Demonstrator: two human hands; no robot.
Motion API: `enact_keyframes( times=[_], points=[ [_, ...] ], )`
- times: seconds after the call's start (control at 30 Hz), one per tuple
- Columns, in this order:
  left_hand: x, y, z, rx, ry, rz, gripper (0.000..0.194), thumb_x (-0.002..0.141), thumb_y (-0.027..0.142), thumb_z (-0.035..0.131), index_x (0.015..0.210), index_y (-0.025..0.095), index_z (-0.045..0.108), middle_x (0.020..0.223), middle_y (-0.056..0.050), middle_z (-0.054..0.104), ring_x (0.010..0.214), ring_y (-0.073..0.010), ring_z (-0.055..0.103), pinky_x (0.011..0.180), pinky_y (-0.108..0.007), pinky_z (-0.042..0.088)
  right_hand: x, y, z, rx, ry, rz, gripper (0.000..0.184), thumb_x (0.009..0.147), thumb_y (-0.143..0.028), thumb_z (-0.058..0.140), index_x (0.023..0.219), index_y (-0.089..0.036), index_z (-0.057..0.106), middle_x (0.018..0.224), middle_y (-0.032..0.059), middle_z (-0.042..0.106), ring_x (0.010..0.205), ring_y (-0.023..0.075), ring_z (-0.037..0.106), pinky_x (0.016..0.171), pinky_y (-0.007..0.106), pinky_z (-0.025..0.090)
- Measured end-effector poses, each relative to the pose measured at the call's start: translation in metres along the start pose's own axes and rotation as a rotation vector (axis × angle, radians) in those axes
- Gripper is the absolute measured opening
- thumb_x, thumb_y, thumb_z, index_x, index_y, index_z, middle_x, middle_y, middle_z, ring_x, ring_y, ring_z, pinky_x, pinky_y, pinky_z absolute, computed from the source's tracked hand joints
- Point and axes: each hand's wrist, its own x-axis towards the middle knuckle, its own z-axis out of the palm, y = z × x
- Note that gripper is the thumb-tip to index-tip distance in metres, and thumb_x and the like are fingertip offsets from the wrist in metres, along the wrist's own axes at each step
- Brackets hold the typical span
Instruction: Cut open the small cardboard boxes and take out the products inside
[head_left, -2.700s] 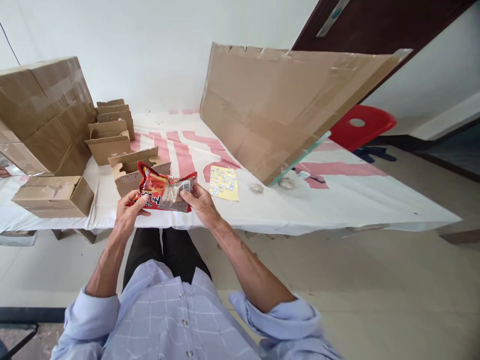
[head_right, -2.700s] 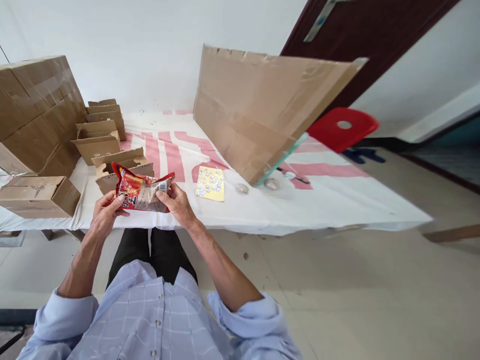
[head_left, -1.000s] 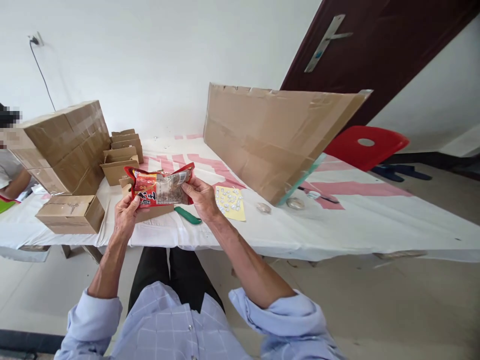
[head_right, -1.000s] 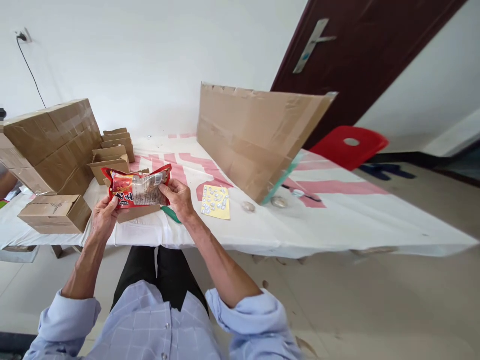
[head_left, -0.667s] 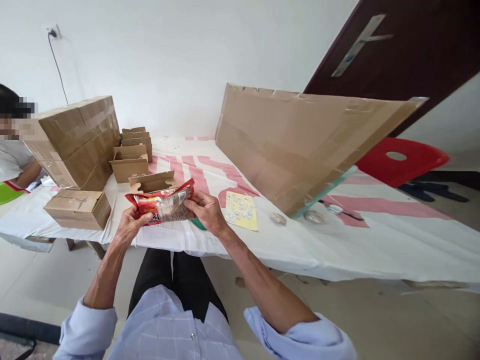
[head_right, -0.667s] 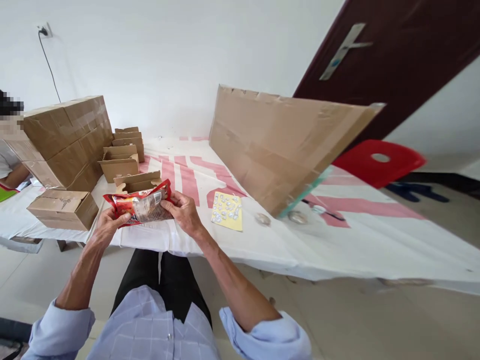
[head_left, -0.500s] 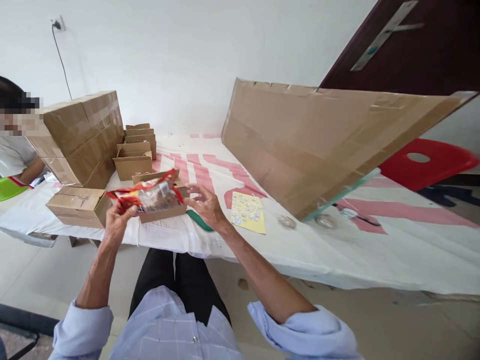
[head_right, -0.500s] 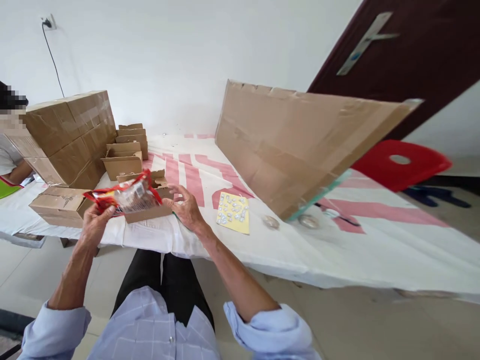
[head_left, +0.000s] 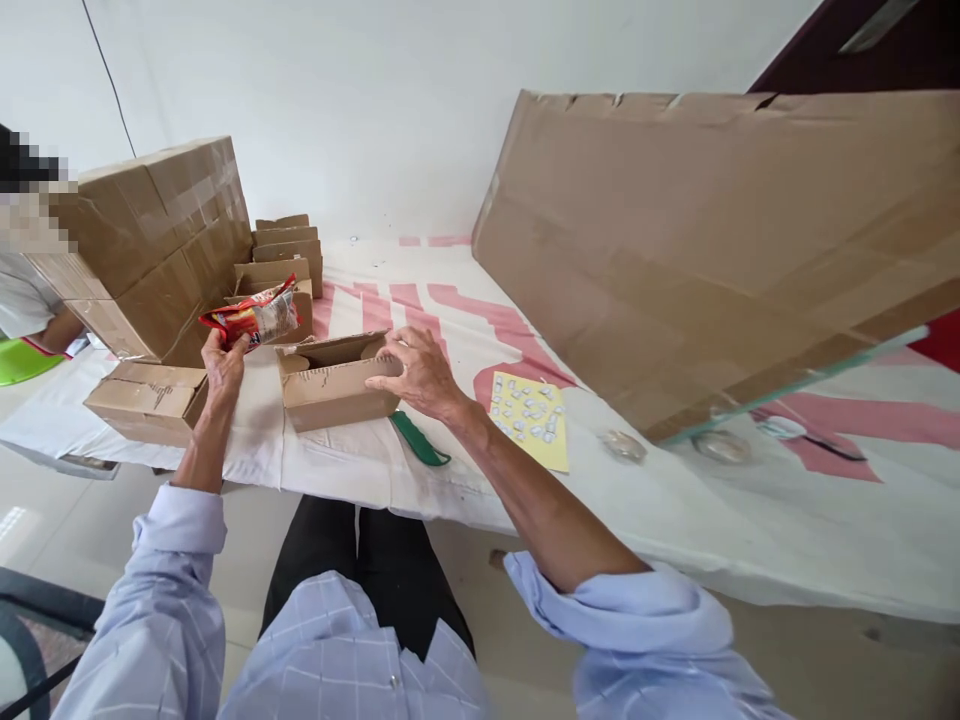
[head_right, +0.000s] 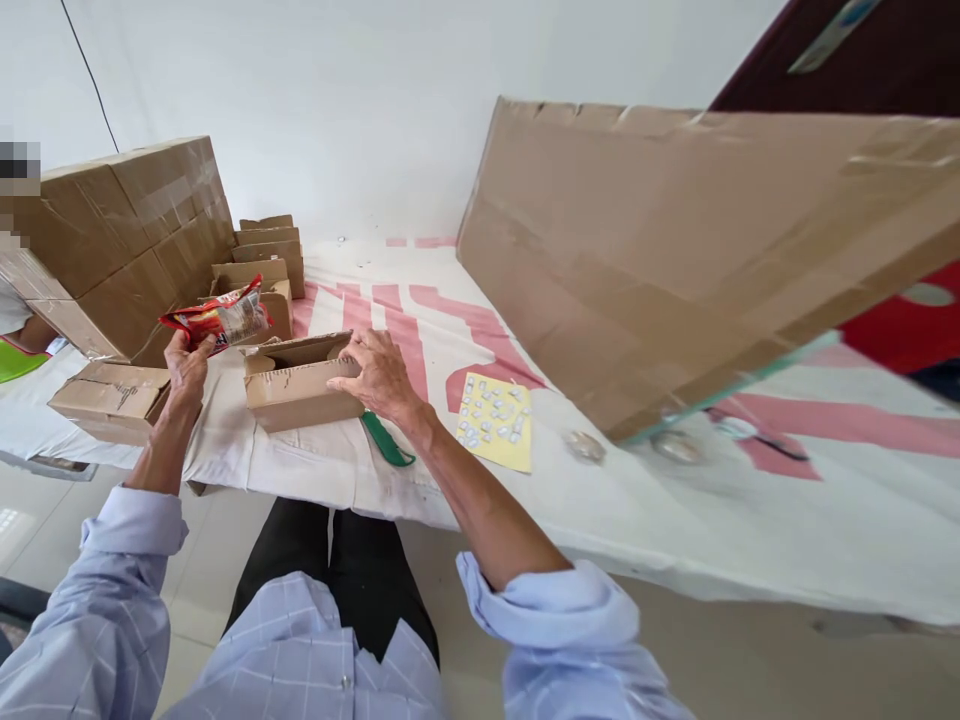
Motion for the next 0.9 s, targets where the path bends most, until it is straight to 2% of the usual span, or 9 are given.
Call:
enact_keyframes(
  times=[0.17, 0.3, 0.4, 0.47, 0.57, 0.63, 0.73, 0.83, 0.9],
  points=[
    [0.010, -0.045, 0.007, 0.048, -0.102, -0.168, 0.040, 0.061, 0.034, 0.091, 0.094, 0.018, 0.076, 0.091, -0.004, 0.079, 0.092, -0.0245, 0.073, 0.091, -0.037, 0.061, -0.020, 0.004, -0.013, 0.142, -0.146, 0.072, 0.028, 0.083, -0.040, 0.091, 0.099, -0.026, 0.072, 0.106, 0.0065, 0.073, 0.107, 0.0314, 0.066, 0.096, 0.047, 0.057],
    [0.024, -0.065, 0.017, 0.084, -0.179, -0.261, 0.045, 0.062, 0.033, 0.094, 0.100, 0.016, 0.079, 0.097, -0.008, 0.083, 0.096, -0.0253, 0.074, 0.097, -0.042, 0.062, -0.035, 0.012, -0.017, 0.251, -0.165, 0.118, 0.035, 0.081, -0.038, 0.089, 0.110, -0.026, 0.073, 0.118, 0.0063, 0.075, 0.113, 0.0299, 0.070, 0.099, 0.046, 0.058],
    [0.034, -0.073, 0.028, 0.123, -0.182, -0.295, 0.048, 0.061, 0.036, 0.096, 0.101, 0.015, 0.080, 0.098, -0.009, 0.083, 0.101, -0.0284, 0.075, 0.098, -0.042, 0.062, -0.039, 0.013, -0.014, 0.316, -0.180, 0.135, 0.036, 0.081, -0.036, 0.086, 0.114, -0.027, 0.074, 0.128, 0.0069, 0.073, 0.111, 0.0277, 0.071, 0.092, 0.043, 0.061],
    [0.036, -0.075, 0.034, 0.156, -0.146, -0.296, 0.051, 0.060, 0.039, 0.097, 0.102, 0.016, 0.080, 0.097, -0.008, 0.083, 0.104, -0.0306, 0.075, 0.097, -0.042, 0.062, -0.039, 0.013, -0.010, 0.332, -0.174, 0.136, 0.030, 0.083, -0.035, 0.084, 0.110, -0.026, 0.075, 0.128, 0.0073, 0.071, 0.107, 0.0261, 0.072, 0.086, 0.041, 0.062],
    [0.028, -0.067, 0.033, 0.198, -0.070, -0.262, 0.049, 0.065, 0.043, 0.096, 0.103, 0.017, 0.080, 0.100, -0.009, 0.082, 0.110, -0.0323, 0.075, 0.099, -0.042, 0.061, -0.040, 0.012, 0.000, 0.345, -0.111, 0.120, 0.017, 0.087, -0.034, 0.081, 0.101, -0.025, 0.077, 0.123, 0.0076, 0.069, 0.108, 0.0257, 0.072, 0.086, 0.041, 0.065],
    [0.011, -0.053, 0.024, 0.208, -0.024, -0.219, 0.044, 0.073, 0.046, 0.092, 0.105, 0.018, 0.080, 0.106, -0.011, 0.082, 0.113, -0.0312, 0.075, 0.101, -0.041, 0.059, -0.041, 0.012, 0.008, 0.349, -0.054, 0.114, 0.013, 0.091, -0.036, 0.079, 0.097, -0.025, 0.076, 0.120, 0.0079, 0.069, 0.108, 0.0263, 0.072, 0.086, 0.042, 0.067],
    [-0.037, -0.024, -0.003, 0.211, 0.071, -0.106, 0.040, 0.088, 0.053, 0.083, 0.113, 0.023, 0.079, 0.114, -0.008, 0.080, 0.113, -0.0262, 0.075, 0.101, -0.037, 0.058, -0.040, 0.013, 0.023, 0.337, 0.004, 0.113, 0.014, 0.094, -0.039, 0.078, 0.098, -0.026, 0.076, 0.119, 0.0088, 0.069, 0.107, 0.0281, 0.071, 0.085, 0.045, 0.069],
    [-0.100, 0.001, -0.025, 0.236, 0.180, -0.026, 0.033, 0.095, 0.056, 0.078, 0.108, 0.026, 0.080, 0.102, -0.003, 0.078, 0.095, -0.0205, 0.072, 0.088, -0.032, 0.057, -0.030, 0.008, 0.044, 0.298, 0.030, 0.112, 0.012, 0.097, -0.038, 0.075, 0.102, -0.027, 0.077, 0.120, 0.0099, 0.068, 0.112, 0.0303, 0.069, 0.089, 0.048, 0.069],
    [-0.133, 0.009, -0.024, 0.237, 0.108, -0.070, 0.031, 0.092, 0.055, 0.081, 0.095, 0.025, 0.079, 0.087, -0.002, 0.075, 0.079, -0.0182, 0.067, 0.078, -0.031, 0.055, -0.016, -0.001, 0.063, 0.243, 0.053, 0.113, 0.010, 0.097, -0.033, 0.074, 0.104, -0.027, 0.078, 0.120, 0.0104, 0.069, 0.116, 0.0321, 0.067, 0.096, 0.051, 0.067]
  ],
)
